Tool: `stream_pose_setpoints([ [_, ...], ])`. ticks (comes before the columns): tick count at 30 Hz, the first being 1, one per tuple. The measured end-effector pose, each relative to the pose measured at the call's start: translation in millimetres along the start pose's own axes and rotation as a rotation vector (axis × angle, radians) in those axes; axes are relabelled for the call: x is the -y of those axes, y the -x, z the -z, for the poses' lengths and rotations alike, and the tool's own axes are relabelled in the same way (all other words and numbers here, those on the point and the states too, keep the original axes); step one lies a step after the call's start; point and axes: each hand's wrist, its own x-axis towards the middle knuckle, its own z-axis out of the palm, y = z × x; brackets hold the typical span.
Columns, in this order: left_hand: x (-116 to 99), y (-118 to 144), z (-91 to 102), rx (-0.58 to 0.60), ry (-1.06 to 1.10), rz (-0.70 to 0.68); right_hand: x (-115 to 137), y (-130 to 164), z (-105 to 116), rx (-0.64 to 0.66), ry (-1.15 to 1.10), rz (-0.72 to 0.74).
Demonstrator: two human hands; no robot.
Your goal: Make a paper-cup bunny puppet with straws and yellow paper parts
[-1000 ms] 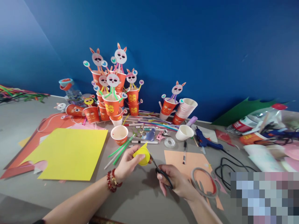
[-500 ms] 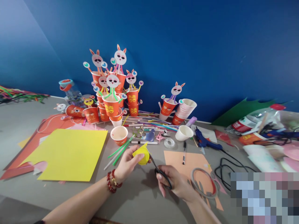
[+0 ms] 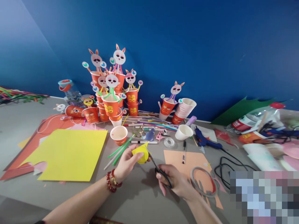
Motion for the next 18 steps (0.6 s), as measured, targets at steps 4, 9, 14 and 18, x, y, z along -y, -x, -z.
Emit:
stream_pose_setpoints([
  [4,-1.1,-0.9,0.3,-0.002,-0.005,-0.010,3.0,-0.6,-1.5,-0.005,0.003,0.001],
  [9,-2.6,1.7,-1.0,0.053,-0.052,-0.023,4.9,0.1,-5.3,0.007,-0.044,-0.033],
  [14,-1.8,4.3,-2.7,0.107,-0.101,-0.009,0.4,-0.5,-4.1,0.020,-0.053,-0.044],
  [18,-0.9,4.0,-2.5,0.120,-0.115,-0.013,-1.5,-0.9,-2.8,0.026,-0.046,-0.033],
])
